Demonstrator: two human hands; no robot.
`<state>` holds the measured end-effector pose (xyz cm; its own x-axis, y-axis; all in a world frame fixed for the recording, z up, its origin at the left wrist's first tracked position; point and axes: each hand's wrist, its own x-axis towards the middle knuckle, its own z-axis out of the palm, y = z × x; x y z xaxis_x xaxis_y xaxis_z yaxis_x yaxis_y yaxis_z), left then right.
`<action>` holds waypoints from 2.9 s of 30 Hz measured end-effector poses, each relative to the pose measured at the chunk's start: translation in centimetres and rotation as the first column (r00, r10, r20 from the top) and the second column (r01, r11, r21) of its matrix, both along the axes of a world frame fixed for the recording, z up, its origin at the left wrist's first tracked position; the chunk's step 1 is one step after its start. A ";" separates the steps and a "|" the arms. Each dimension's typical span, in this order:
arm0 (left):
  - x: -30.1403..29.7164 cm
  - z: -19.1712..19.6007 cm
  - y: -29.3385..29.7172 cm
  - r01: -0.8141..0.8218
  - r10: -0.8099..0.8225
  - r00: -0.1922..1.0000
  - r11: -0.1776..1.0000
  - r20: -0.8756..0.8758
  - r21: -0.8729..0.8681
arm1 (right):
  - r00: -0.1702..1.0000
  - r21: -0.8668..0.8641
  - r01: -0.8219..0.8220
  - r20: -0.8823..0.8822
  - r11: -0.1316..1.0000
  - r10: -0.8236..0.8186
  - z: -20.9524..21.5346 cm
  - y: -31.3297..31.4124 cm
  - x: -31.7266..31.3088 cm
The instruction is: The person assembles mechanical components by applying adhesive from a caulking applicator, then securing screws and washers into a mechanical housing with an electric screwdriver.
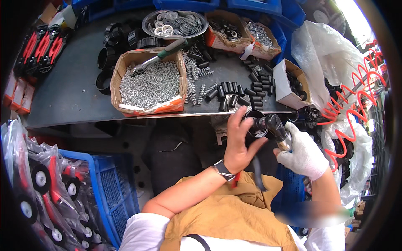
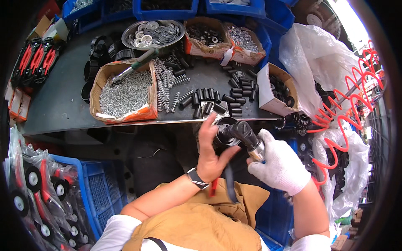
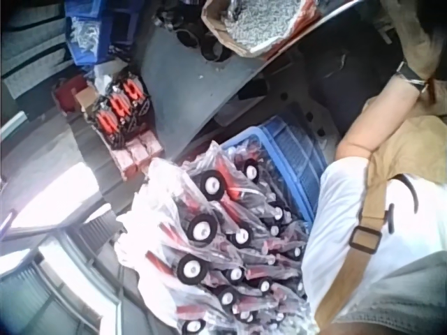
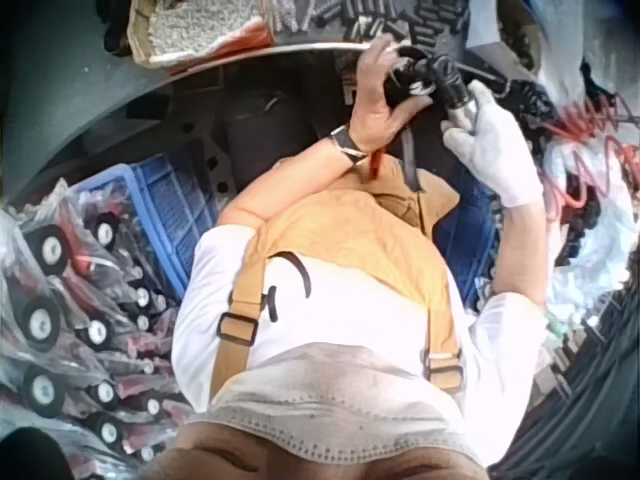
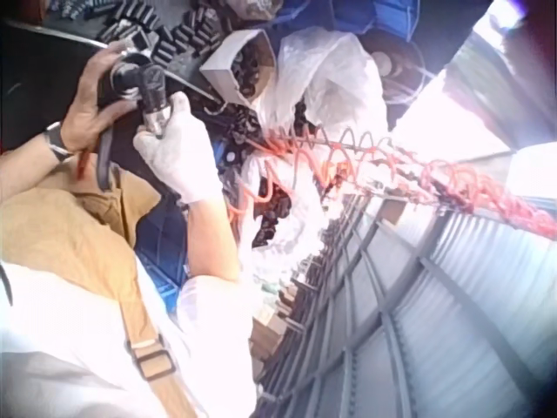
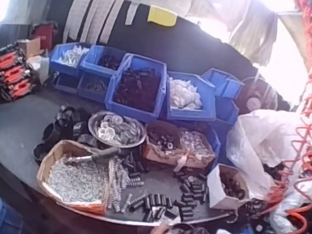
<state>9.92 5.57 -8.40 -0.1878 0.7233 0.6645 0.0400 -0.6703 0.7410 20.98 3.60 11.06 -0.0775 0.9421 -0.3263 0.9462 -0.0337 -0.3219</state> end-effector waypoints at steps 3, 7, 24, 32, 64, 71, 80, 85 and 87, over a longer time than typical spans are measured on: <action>-0.5 -0.1 0.2 0.072 -0.072 0.997 0.997 -0.009 0.015 | 0.989 -0.065 -0.120 0.080 0.991 0.125 0.9 1.8 1.1; -1.1 -0.3 0.5 0.148 -0.147 0.988 0.989 -0.036 0.016 | 0.940 -0.051 -0.332 0.068 0.942 0.335 1.2 4.3 3.1; -3.3 6.5 3.2 0.296 -0.375 0.855 0.920 -0.358 -0.257 | 0.737 0.707 -0.647 0.484 0.286 0.471 1.8 17.5 -7.0; -1.9 4.5 4.1 0.268 -0.193 0.918 0.946 -0.346 0.183 | 0.748 0.358 -0.657 0.421 0.664 0.513 -2.1 32.4 -5.6; -2.3 3.9 2.9 0.089 -0.024 0.909 0.986 -0.416 0.138 | 0.953 0.737 -0.160 -0.058 0.656 0.298 -4.6 10.1 7.2; -1.5 4.9 3.1 0.194 -0.166 0.895 0.981 -0.414 0.028 | 0.906 0.330 -0.102 0.421 0.938 -0.050 -3.8 31.2 8.0; -3.6 22.1 27.3 -0.027 0.178 0.848 0.955 -0.499 0.295 | 0.898 0.498 -0.320 0.431 0.806 0.090 -2.8 30.2 8.6; -0.7 21.1 38.1 -0.314 -0.011 0.286 0.944 -0.958 -0.105 | 0.723 0.714 -0.294 -0.269 0.636 0.637 1.8 15.4 4.4; 0.9 19.9 39.0 -0.305 0.003 0.405 0.943 -0.914 -0.132 | 0.610 0.618 -0.432 -0.337 0.657 0.717 0.6 10.0 4.1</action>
<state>10.80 44.61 11.47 0.2759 0.9026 0.3304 0.8594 -0.3856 0.3358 25.09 13.61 11.64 -0.6709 0.6391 0.3761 0.3774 0.7309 -0.5687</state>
